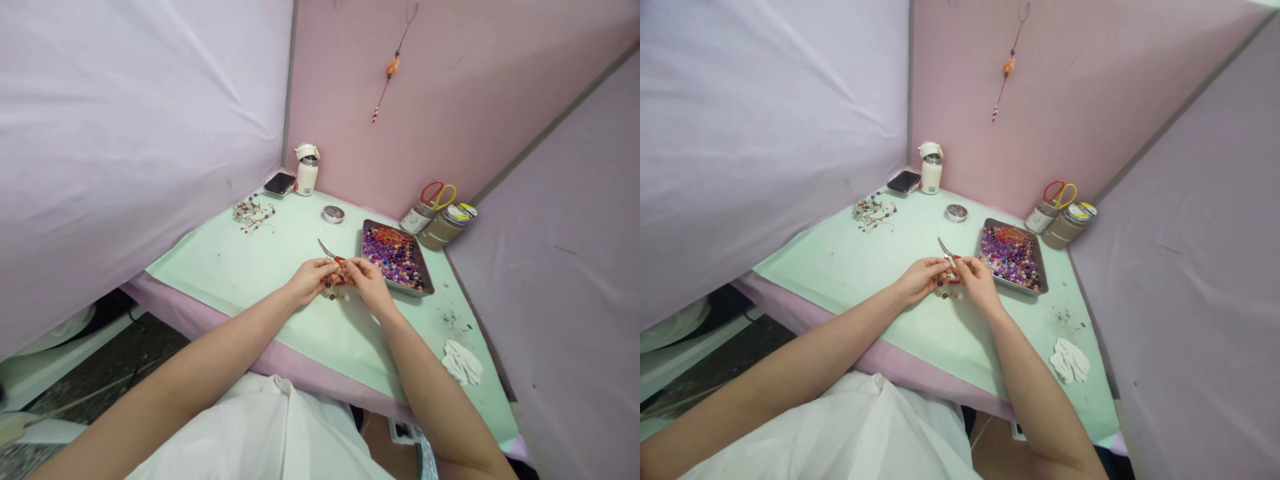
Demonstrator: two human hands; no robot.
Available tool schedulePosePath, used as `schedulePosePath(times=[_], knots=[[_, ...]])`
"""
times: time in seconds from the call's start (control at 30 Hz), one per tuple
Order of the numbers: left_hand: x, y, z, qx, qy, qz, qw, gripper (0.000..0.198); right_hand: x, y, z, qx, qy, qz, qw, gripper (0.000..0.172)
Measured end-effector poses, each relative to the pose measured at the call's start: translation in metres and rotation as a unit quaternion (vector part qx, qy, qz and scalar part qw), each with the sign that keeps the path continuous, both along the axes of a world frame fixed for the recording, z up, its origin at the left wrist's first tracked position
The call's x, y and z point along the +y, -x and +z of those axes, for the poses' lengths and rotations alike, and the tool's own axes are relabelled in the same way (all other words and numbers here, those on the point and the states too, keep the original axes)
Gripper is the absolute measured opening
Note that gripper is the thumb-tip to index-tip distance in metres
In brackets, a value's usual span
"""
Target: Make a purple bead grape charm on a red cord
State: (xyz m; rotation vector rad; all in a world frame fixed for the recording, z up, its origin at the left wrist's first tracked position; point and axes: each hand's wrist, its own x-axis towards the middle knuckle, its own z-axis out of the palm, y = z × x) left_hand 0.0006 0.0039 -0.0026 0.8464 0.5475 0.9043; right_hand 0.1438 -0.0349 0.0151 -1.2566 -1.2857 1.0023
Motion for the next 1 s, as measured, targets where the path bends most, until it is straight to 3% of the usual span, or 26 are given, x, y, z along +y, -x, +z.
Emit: schedulePosePath(times=[0.23,0.57,0.83,0.9,1.0], knots=[[0.001,0.000,-0.002,0.001,-0.008,0.022,1.000,0.020,-0.004,0.002,0.006,-0.030,-0.003,-0.002,1.000,0.026],[0.001,0.000,-0.001,0.003,-0.002,0.028,1.000,0.022,0.004,-0.001,-0.010,-0.072,-0.033,0.007,0.997,0.024],[0.002,-0.003,-0.003,0.028,-0.013,0.061,0.998,0.022,0.000,-0.001,-0.010,-0.158,-0.066,-0.001,0.985,0.017],[0.001,-0.003,-0.003,0.039,-0.018,0.075,0.996,0.022,-0.001,0.001,-0.011,-0.200,-0.094,-0.011,0.975,0.015],[0.000,-0.004,-0.002,0.056,-0.026,0.094,0.994,0.021,-0.001,0.003,-0.011,-0.308,-0.159,-0.035,0.937,0.015]])
